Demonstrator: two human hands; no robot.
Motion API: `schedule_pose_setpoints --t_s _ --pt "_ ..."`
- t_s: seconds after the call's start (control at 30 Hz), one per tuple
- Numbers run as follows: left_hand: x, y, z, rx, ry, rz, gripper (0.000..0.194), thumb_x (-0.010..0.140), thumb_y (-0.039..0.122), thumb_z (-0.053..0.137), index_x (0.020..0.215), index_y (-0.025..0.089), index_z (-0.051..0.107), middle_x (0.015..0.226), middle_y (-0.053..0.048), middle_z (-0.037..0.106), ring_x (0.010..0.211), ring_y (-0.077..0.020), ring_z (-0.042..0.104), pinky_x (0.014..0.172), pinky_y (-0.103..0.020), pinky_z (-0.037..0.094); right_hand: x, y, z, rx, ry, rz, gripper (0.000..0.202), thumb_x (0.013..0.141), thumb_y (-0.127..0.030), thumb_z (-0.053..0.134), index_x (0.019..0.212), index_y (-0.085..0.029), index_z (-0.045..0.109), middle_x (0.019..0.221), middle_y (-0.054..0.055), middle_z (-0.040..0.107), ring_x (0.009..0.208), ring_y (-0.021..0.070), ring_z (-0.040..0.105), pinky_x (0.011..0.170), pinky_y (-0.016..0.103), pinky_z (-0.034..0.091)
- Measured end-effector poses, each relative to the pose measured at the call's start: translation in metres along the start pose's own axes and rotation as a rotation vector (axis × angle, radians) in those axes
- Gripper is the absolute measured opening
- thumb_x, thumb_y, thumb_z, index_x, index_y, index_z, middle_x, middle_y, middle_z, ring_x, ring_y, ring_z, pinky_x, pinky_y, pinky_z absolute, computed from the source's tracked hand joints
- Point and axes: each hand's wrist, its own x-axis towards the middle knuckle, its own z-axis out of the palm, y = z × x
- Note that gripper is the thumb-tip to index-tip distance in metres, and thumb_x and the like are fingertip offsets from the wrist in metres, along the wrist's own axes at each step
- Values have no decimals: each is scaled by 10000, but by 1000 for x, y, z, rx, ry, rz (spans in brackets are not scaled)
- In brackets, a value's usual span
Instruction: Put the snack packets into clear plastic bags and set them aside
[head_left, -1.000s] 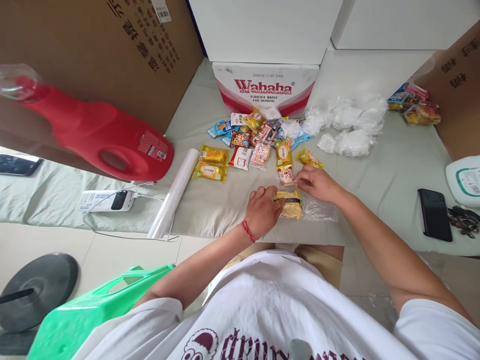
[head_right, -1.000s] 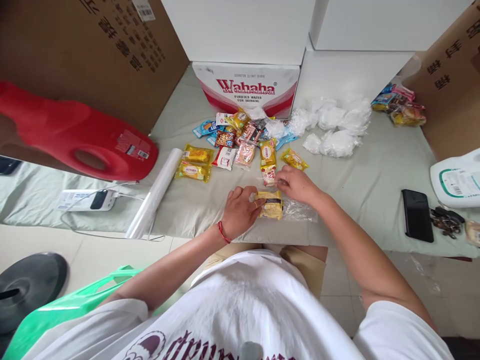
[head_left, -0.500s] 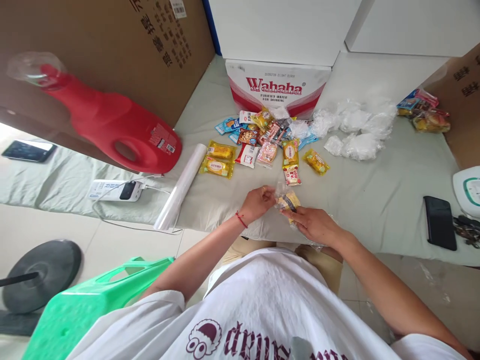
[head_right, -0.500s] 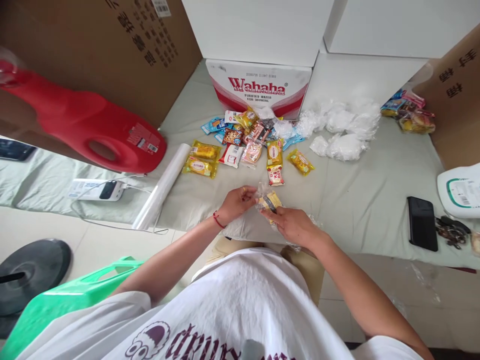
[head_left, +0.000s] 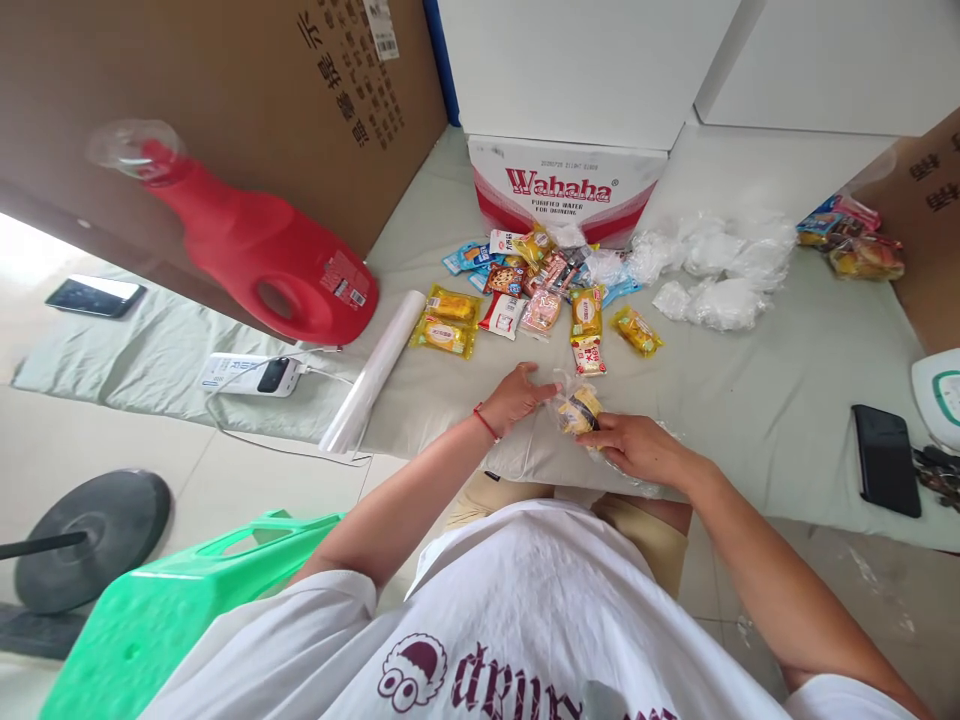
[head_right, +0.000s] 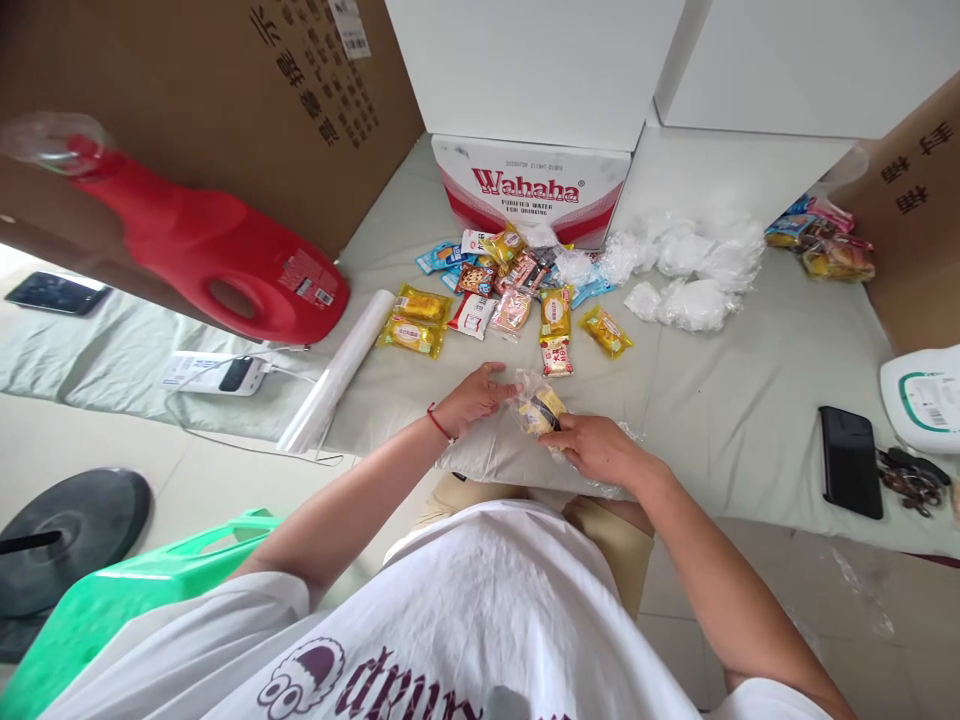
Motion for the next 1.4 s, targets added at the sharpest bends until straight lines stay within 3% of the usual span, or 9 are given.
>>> schedule_pose_setpoints --t_s 0.2,0.4,0.5,0.6,0.7,0.8,0.93,1.1,1.4 --pt "2 -5 -11 -64 6 -25 371 595 367 860 753 178 582 571 75 508 464 -35 319 449 -206 191 -1 -3 3 -12 28 123 710 830 -48 486 1516 -223 423 916 36 684 769 197 611 713 277 426" --pt "-6 -12 -24 -88 -135 56 567 587 319 845 1101 178 652 732 49 555 586 -75 479 512 -199 319 1 -6 4 38 -21 201 921 843 -86 505 1668 -205 113 901 37 692 737 201 606 694 272 397" --pt "-4 -10 -21 150 -81 191 668 585 186 809 1235 182 658 814 33 594 685 -113 541 643 -239 432 0 -7 -2 84 -21 166 908 848 -110 503 1672 -220 136 879 26 678 735 199 592 705 280 412" --pt "-2 -3 -17 486 61 410 451 728 208 750 1178 215 732 871 -4 634 776 -167 572 815 -328 486 -4 -7 -8 190 31 101 829 902 -224 549 1658 -222 210 874 24 658 769 201 585 741 296 450" --pt "-2 6 -13 716 90 700 259 832 266 713 1081 271 783 1028 -54 645 1017 -243 578 1020 -435 450 -4 -4 -7 206 216 78 613 980 -420 548 1550 -218 443 929 67 658 891 239 580 823 349 475" --pt "0 8 -6 722 76 812 485 766 302 803 1242 275 716 1288 -95 559 1255 -311 496 1130 -507 399 4 -3 0 152 440 194 571 984 -548 529 1426 -188 560 1013 108 660 967 273 554 908 407 463" --pt "8 3 5 524 81 574 857 679 284 859 1457 258 500 1419 -127 480 1149 -277 601 1009 -458 512 24 -6 8 196 566 397 579 933 -625 574 1302 -184 637 1039 106 659 994 281 548 919 410 461" --pt "18 -2 13 525 105 332 278 804 326 757 1016 186 643 895 -38 670 775 -192 638 778 -337 512 41 -8 7 262 585 404 293 924 -441 598 1057 -221 738 971 83 669 959 261 559 908 397 456" --pt "21 -5 26 504 331 285 327 850 388 733 1041 211 534 846 -12 657 788 -200 645 738 -311 453 41 -14 19 501 758 485 324 1002 -479 448 955 -220 636 834 28 674 729 179 590 703 293 455"
